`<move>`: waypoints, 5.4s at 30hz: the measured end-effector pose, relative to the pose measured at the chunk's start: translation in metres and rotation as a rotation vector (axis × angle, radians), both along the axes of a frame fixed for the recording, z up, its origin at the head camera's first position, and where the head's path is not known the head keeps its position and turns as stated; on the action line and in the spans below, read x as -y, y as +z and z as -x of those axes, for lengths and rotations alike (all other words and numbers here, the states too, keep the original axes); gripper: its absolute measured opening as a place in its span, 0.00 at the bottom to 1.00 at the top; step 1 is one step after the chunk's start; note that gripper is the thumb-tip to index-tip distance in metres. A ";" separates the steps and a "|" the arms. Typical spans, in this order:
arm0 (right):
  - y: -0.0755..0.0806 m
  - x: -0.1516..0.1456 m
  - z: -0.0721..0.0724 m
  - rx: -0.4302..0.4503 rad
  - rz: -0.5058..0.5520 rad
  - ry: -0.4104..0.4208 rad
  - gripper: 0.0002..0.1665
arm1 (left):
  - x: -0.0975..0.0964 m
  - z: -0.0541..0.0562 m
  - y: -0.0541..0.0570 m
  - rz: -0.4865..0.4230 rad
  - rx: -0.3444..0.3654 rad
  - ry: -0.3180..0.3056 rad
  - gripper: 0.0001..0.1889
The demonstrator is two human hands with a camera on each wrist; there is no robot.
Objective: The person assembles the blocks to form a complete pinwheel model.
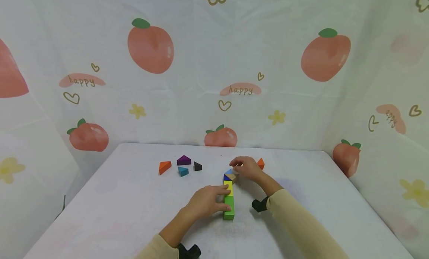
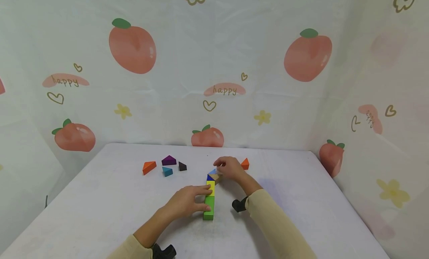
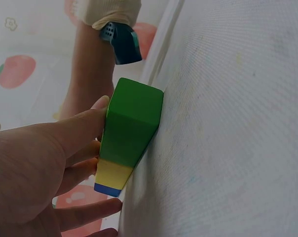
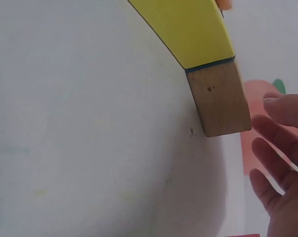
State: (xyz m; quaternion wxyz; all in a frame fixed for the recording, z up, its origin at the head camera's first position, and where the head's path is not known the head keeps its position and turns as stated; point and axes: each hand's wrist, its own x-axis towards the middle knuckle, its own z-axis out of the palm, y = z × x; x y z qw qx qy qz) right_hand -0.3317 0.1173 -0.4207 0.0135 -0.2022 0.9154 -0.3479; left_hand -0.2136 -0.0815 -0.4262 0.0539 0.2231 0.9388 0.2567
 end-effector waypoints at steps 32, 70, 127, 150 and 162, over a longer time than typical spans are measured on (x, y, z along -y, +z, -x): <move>-0.018 -0.052 0.009 -0.242 0.016 -0.310 0.22 | -0.001 -0.002 0.000 0.006 0.028 0.027 0.31; -0.024 -0.088 0.016 -0.326 -0.245 -0.126 0.16 | -0.003 -0.004 0.001 0.004 0.046 0.057 0.30; -0.003 -0.004 0.030 -0.319 -0.327 -0.024 0.15 | -0.001 -0.003 0.001 -0.004 0.039 0.024 0.30; -0.013 0.008 0.032 -0.120 -0.158 -0.055 0.13 | 0.000 -0.003 0.002 0.017 -0.002 -0.002 0.30; -0.021 0.004 0.031 0.013 0.020 -0.232 0.19 | -0.001 -0.002 0.002 0.019 0.013 0.020 0.30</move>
